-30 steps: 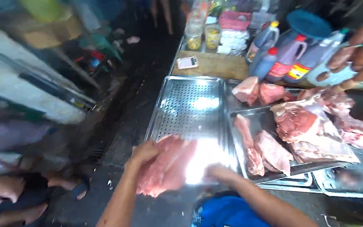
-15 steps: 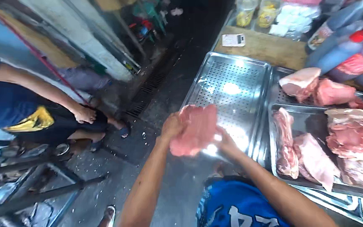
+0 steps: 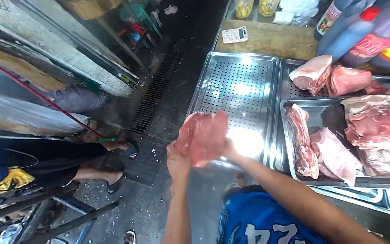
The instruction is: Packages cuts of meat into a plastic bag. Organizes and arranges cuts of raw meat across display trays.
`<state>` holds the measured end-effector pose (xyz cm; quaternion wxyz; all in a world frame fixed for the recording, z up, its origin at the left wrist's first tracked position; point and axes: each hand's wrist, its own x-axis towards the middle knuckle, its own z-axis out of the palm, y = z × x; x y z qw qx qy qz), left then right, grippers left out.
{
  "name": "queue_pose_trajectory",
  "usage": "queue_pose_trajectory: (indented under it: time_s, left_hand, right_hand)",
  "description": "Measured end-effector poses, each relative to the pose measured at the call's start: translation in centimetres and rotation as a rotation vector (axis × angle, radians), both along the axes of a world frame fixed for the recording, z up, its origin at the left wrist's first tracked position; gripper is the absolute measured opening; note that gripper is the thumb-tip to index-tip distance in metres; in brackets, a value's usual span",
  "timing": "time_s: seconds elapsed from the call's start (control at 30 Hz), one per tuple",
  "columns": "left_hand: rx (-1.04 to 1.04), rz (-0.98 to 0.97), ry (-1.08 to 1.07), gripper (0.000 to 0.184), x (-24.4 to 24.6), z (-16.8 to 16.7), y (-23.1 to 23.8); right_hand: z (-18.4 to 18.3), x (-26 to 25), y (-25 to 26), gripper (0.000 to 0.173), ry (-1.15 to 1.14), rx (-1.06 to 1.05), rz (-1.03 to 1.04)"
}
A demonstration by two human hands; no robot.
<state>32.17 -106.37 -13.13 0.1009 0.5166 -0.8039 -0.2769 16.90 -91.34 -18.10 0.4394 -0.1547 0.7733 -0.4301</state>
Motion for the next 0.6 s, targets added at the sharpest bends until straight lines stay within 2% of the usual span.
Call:
queue_pose_trajectory:
  time_s: [0.07,0.13,0.2,0.33,0.4,0.47,0.53,0.6]
  left_hand:
    - [0.033,-0.075,0.043,0.053,-0.5,-0.3,-2.0]
    - [0.080,-0.127,0.120,0.046,-0.2,-2.7,-4.7]
    - [0.053,-0.131,0.096,0.043,-0.3,-4.1,-6.0]
    - [-0.082,-0.066,-0.075,0.043,-0.5,-4.1,-5.0]
    - [-0.150,-0.095,-0.111,0.044,-0.5,-4.3,-4.1]
    - [-0.245,-0.118,-0.097,0.046,0.2,-4.2,-3.7]
    - [-0.282,-0.125,0.028,0.050,0.9,-3.0,-2.9]
    - [-0.321,-0.155,0.190,0.047,0.8,-1.9,-0.8]
  right_hand:
    - [-0.1,0.7,0.4,0.045,-0.007,-0.017,-0.015]
    - [-0.3,1.3,0.8,0.044,0.016,0.006,0.012]
    - [-0.3,1.6,0.9,0.051,0.090,0.094,0.095]
    - [-0.7,3.1,1.4,0.060,0.188,0.122,0.158]
    - [-0.3,3.2,2.5,0.053,0.172,0.047,0.155]
    - [1.4,2.6,4.5,0.045,0.078,-0.054,0.177]
    - [5.1,2.1,8.4,0.043,0.016,-0.153,0.137]
    - [8.1,1.6,14.1,0.032,0.205,-0.247,0.002]
